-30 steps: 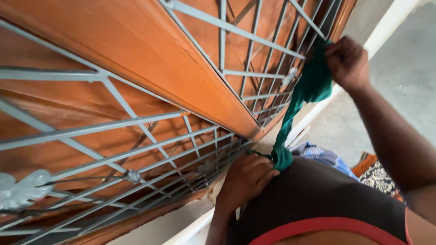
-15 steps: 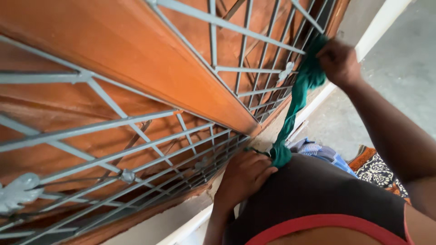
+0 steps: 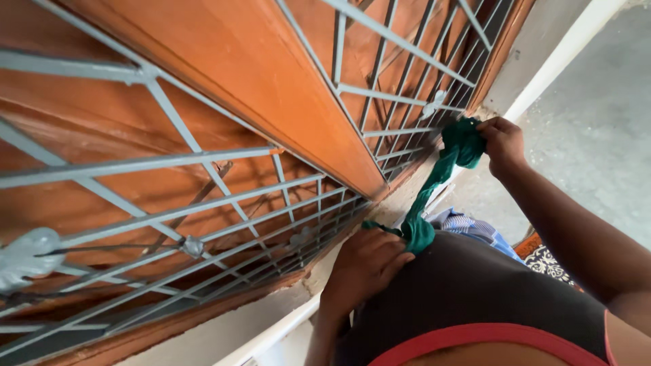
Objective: The person wipes the metal bars and decorative floral elements of a gate grill with a green cloth.
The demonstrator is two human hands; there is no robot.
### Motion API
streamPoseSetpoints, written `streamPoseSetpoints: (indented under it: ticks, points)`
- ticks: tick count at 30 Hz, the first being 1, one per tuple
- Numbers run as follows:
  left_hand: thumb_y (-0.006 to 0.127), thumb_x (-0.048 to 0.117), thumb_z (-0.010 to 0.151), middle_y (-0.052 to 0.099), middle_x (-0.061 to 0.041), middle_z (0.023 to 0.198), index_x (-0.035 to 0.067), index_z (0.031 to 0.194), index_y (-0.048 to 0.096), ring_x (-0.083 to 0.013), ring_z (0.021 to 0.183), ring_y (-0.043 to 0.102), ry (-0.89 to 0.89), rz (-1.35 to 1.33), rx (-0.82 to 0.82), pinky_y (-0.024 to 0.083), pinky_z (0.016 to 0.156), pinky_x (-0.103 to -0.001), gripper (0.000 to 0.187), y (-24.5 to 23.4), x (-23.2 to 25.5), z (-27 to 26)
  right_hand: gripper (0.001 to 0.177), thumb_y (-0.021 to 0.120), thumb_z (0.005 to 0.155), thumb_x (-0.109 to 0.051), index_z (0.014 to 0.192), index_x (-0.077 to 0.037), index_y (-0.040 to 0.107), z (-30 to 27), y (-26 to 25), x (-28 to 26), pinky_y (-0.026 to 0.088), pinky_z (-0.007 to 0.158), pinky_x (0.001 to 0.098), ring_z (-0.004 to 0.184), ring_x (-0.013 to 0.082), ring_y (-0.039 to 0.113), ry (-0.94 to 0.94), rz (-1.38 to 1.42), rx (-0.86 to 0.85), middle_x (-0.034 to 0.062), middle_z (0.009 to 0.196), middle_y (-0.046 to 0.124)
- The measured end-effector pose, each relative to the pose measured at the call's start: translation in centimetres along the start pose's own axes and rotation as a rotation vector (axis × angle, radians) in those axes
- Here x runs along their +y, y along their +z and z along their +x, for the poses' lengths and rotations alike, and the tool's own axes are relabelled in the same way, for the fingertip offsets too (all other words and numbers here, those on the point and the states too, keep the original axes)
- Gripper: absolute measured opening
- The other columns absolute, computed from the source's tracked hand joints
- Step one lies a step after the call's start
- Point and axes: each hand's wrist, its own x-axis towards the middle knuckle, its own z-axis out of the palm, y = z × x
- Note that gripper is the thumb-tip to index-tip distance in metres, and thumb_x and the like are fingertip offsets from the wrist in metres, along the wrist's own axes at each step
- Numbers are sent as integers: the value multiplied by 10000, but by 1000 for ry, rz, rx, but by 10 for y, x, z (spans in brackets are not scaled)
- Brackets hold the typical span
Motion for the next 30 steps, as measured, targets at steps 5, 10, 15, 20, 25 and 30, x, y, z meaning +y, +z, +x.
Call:
streamPoseSetpoints:
  ticks: [5,10,15,20,25,30]
  points:
    - [769,247,952,717,-60,965,57,940,706,-255,901,687,7,-19,23,547,816,-383,201,-2,-6,-4,125,618,957,-72,1022,18,676,-8,-6,11,533,701,278,775,164,630,46,135,-150,72,886,658]
    - [769,235,952,729,-68,997,60,943,724,-251,918,695,46,-17,-4,551,818,-377,181,-6,-4,-3,146,660,946,-110,1051,-26,719,-14,10,1,561,724,376,816,259,693,-253,-674,-238,128,947,710]
    - [775,235,944,726,-66,976,51,943,721,-247,903,695,8,-50,16,557,822,-374,191,-1,-3,-1,228,706,858,-144,1078,-86,725,-27,39,-4,593,817,421,935,306,722,-421,-1166,-511,157,1039,743]
    - [768,223,952,729,-63,982,57,946,722,-244,908,698,27,-34,1,555,827,-374,173,-3,-1,-3,301,599,1043,-300,1252,-86,629,-48,72,-6,621,764,450,967,344,700,-77,-1395,-422,219,1164,662]
    - [767,238,957,727,-57,971,53,955,722,-235,904,699,-12,-44,11,557,819,-364,191,-1,-1,-5,347,590,1044,-303,1312,-83,588,-49,79,-28,649,736,384,902,279,754,-40,-1631,-637,199,1160,696]
    - [771,248,956,727,-49,966,63,947,718,-231,901,697,-16,-26,20,553,816,-363,193,2,-2,-8,294,549,1042,-225,1301,-100,610,-53,88,-10,613,640,343,813,259,717,-77,-1551,-515,197,1172,643]
